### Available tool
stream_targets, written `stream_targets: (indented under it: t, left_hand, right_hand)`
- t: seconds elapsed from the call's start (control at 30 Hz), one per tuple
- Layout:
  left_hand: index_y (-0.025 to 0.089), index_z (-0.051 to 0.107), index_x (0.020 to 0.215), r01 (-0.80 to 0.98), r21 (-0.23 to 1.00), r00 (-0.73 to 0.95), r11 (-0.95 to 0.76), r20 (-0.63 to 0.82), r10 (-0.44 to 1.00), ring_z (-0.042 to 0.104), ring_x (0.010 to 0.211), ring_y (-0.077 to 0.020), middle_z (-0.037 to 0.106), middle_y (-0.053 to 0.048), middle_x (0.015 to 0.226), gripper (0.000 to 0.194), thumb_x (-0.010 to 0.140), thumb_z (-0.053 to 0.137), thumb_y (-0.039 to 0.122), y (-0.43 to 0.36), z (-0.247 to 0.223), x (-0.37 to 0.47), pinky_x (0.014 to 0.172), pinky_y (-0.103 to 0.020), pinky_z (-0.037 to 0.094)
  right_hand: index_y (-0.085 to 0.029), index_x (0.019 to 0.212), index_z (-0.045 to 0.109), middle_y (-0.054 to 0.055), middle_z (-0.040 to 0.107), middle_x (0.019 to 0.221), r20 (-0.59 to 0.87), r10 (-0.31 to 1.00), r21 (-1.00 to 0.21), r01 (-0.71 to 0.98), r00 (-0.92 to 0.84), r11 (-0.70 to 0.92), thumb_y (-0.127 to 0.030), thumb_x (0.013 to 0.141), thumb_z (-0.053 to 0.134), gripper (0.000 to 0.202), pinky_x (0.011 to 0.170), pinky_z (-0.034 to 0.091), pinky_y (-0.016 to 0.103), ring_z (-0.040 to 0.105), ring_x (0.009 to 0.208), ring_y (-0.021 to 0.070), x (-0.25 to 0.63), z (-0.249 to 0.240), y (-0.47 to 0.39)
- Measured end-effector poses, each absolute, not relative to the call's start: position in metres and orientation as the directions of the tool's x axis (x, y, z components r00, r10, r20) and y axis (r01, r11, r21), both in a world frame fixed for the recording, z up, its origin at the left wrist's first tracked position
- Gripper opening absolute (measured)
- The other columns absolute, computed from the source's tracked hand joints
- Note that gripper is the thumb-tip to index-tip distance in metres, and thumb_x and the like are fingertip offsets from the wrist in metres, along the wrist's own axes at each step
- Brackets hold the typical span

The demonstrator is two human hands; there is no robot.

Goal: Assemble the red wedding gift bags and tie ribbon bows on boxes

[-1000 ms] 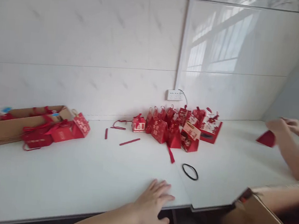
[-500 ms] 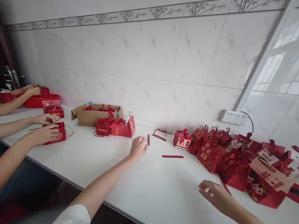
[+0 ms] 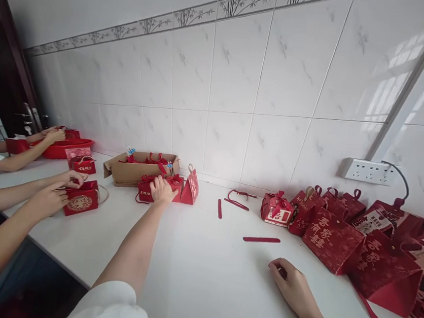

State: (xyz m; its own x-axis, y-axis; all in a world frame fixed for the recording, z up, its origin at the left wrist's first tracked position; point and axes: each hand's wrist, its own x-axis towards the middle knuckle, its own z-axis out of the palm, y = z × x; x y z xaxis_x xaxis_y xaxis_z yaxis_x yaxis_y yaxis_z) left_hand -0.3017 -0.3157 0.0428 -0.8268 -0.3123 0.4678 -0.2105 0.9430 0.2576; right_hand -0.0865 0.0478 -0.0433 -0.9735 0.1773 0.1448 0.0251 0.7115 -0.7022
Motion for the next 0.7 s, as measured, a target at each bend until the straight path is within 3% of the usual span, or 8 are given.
stream_targets:
  t: [0.2,0.4,0.6,0.7]
  left_hand:
    - [-0.005,0.040,0.130,-0.345,0.385,-0.786,0.856,0.379,-0.487,0.023,0.134,-0.0387,0.026,-0.030,0.145,0.093,0.066,0.056,0.061,-0.303,0.032,-0.330,0.104,-0.052,0.026]
    - [-0.003,0.036,0.130,-0.337,0.431,-0.754,0.837,0.409,-0.514,0.019,0.135,-0.0423,0.022,-0.033,0.144,0.096,0.060,0.064,0.057,-0.295,0.028,-0.333,0.100,-0.058,0.027]
    - [0.005,0.033,0.130,-0.100,0.348,-0.722,0.932,0.619,-0.309,0.014,0.140,-0.0295,0.024,-0.024,0.146,0.089,0.059,0.070,0.045,-0.303,0.041,-0.306,0.108,-0.047,0.020]
    - [0.009,0.034,0.126,0.118,0.296,-0.582,0.948,0.794,-0.176,0.023,0.136,-0.0329,0.031,-0.025,0.142,0.087,0.055,0.074,0.042,-0.312,0.053,-0.291,0.106,-0.049,0.020]
  right_hand:
    - [-0.022,0.071,0.053,0.002,0.056,0.062,0.176,0.211,-0.703,0.028,-0.961,0.711,-0.048,0.079,0.036,0.031,0.058,0.043,0.029,0.051,0.058,0.0180,-0.089,-0.043,0.045]
    - [-0.023,0.071,0.053,0.001,0.054,0.061,0.145,0.228,-0.712,0.058,-0.963,0.700,-0.045,0.078,0.037,0.029,0.058,0.042,0.029,0.049,0.057,0.0176,-0.088,-0.040,0.045]
    - [-0.023,0.069,0.052,0.001,0.055,0.063,0.128,0.218,-0.731,0.057,-0.967,0.680,-0.043,0.079,0.037,0.027,0.059,0.042,0.029,0.051,0.059,0.0180,-0.085,-0.039,0.045]
    - [-0.023,0.069,0.051,0.001,0.057,0.065,0.126,0.201,-0.742,0.042,-0.971,0.669,-0.042,0.079,0.037,0.026,0.059,0.042,0.030,0.053,0.060,0.0181,-0.086,-0.039,0.045]
